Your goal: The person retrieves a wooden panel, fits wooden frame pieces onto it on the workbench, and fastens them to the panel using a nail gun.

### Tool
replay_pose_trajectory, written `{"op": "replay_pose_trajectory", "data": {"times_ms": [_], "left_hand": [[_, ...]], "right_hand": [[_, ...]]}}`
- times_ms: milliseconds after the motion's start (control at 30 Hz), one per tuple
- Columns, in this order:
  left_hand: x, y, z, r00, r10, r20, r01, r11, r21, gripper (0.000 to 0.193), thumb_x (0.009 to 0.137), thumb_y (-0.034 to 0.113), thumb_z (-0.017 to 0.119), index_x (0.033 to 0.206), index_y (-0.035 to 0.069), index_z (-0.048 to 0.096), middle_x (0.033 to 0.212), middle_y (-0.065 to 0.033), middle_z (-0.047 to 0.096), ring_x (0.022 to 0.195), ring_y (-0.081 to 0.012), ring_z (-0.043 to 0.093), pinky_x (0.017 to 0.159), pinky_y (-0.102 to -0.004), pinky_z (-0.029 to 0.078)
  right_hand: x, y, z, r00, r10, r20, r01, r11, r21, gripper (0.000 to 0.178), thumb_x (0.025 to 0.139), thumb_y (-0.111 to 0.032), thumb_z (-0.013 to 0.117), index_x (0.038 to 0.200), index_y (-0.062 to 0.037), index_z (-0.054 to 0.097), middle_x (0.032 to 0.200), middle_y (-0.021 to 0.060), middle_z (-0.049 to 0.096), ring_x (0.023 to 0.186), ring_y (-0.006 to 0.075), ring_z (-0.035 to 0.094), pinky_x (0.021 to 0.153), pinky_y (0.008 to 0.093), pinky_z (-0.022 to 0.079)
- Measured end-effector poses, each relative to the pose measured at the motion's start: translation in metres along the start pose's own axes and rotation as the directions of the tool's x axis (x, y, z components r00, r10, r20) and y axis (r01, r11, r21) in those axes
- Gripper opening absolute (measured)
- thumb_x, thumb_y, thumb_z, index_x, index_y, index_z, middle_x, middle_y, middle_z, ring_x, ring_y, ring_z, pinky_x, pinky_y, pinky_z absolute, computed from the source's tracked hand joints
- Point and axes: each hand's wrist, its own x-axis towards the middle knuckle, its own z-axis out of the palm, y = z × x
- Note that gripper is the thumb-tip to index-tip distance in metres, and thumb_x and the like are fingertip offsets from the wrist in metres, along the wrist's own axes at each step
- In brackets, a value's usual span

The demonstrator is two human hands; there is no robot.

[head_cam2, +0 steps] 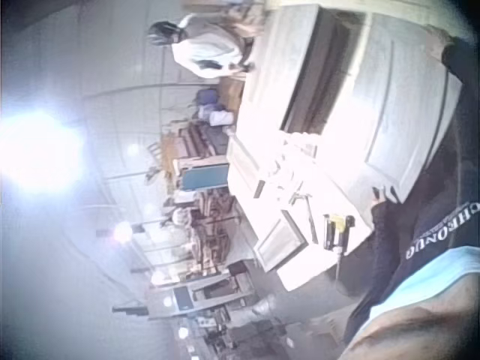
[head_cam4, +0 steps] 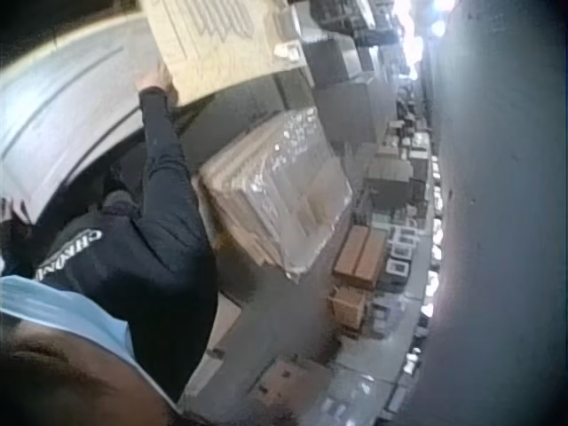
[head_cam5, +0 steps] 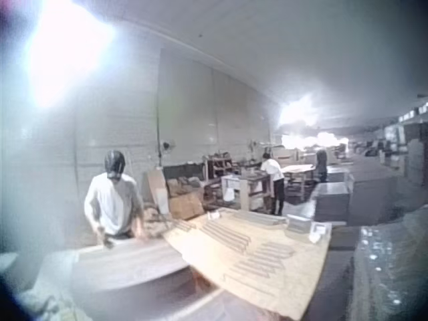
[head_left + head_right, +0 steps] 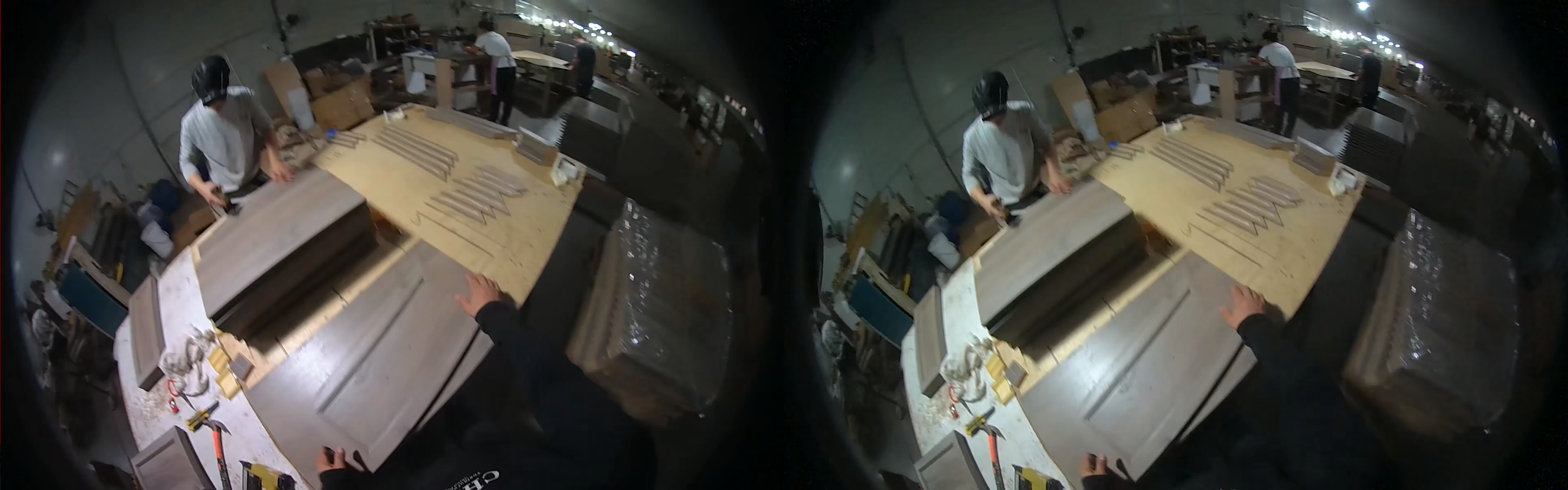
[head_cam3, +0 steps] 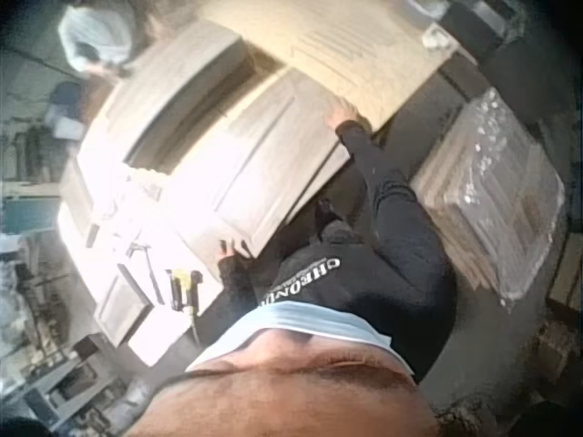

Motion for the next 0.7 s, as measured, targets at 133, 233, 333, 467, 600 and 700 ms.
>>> {"op": "replay_pose_trajectory", "data": {"times_ms": [133,233,333,467,600,700], "left_hand": [[0.035,-0.053,0.081,0.975,-0.122,-0.188,0.114,0.992,-0.057,0.054,0.074,0.042,0.068,0.105,0.0,0.058,0.098,-0.0204,0.061,0.087,-0.0361,0.058,0.075,-0.0426,0.047],[0.076,-0.084,0.105,0.949,-0.146,-0.279,0.136,0.989,-0.057,0.059,0.069,0.047,0.07,0.098,-0.003,0.058,0.09,-0.0218,0.061,0.082,-0.0368,0.059,0.072,-0.0432,0.047],[0.137,-0.077,0.125,0.974,-0.078,-0.214,0.079,0.997,-0.003,0.064,0.065,0.051,0.073,0.091,-0.006,0.059,0.082,-0.0232,0.061,0.077,-0.0375,0.059,0.069,-0.0438,0.047],[0.253,-0.099,0.117,0.988,0.12,-0.101,-0.116,0.992,0.044,0.073,0.064,0.05,0.075,0.111,-0.003,0.056,0.097,-0.0234,0.06,0.091,-0.0374,0.058,0.08,-0.0432,0.047],[0.213,0.046,0.146,0.884,0.415,-0.218,-0.444,0.89,-0.107,0.076,0.068,0.033,0.076,0.129,0.0,0.045,0.118,-0.025,0.05,0.113,-0.038,0.047,0.097,-0.0414,0.038],[0.115,0.072,0.13,0.823,0.501,-0.269,-0.556,0.808,-0.196,0.066,0.071,0.021,0.073,0.127,0.001,0.046,0.118,-0.0221,0.05,0.112,-0.036,0.047,0.096,-0.0417,0.037]], "right_hand": [[0.017,0.001,0.012,0.989,0.04,0.146,-0.049,0.997,0.059,0.043,0.078,-0.033,0.062,0.114,-0.0092,0.06,0.121,0.018,0.051,0.115,0.0349,0.046,0.098,0.0432,0.037],[0.004,-0.004,-0.027,0.98,0.096,0.172,-0.124,0.979,0.159,0.038,0.077,-0.028,0.064,0.109,-0.0074,0.063,0.114,0.0182,0.054,0.109,0.0346,0.049,0.094,0.042,0.04],[-0.023,0.041,-0.046,0.968,0.204,0.146,-0.23,0.955,0.186,0.034,0.074,-0.022,0.067,0.104,-0.006,0.064,0.103,0.0159,0.057,0.099,0.033,0.054,0.086,0.0405,0.045],[-0.086,0.074,-0.05,0.974,0.205,0.091,-0.224,0.914,0.338,0.029,0.072,-0.016,0.07,0.097,-0.0034,0.062,0.091,0.0127,0.059,0.084,0.0285,0.059,0.075,0.0364,0.049],[-0.195,0.132,-0.03,0.842,0.397,0.364,-0.539,0.628,0.561,0.047,0.074,-0.011,0.071,0.114,-0.0051,0.047,0.096,0.0112,0.059,0.084,0.0215,0.061,0.069,0.0352,0.051],[-0.25,0.064,-0.042,0.69,0.268,0.673,-0.724,0.238,0.647,0.062,0.077,-0.009,0.07,0.126,-0.0062,0.032,0.105,0.0108,0.057,0.086,0.0203,0.061,0.064,0.0335,0.052]]}}
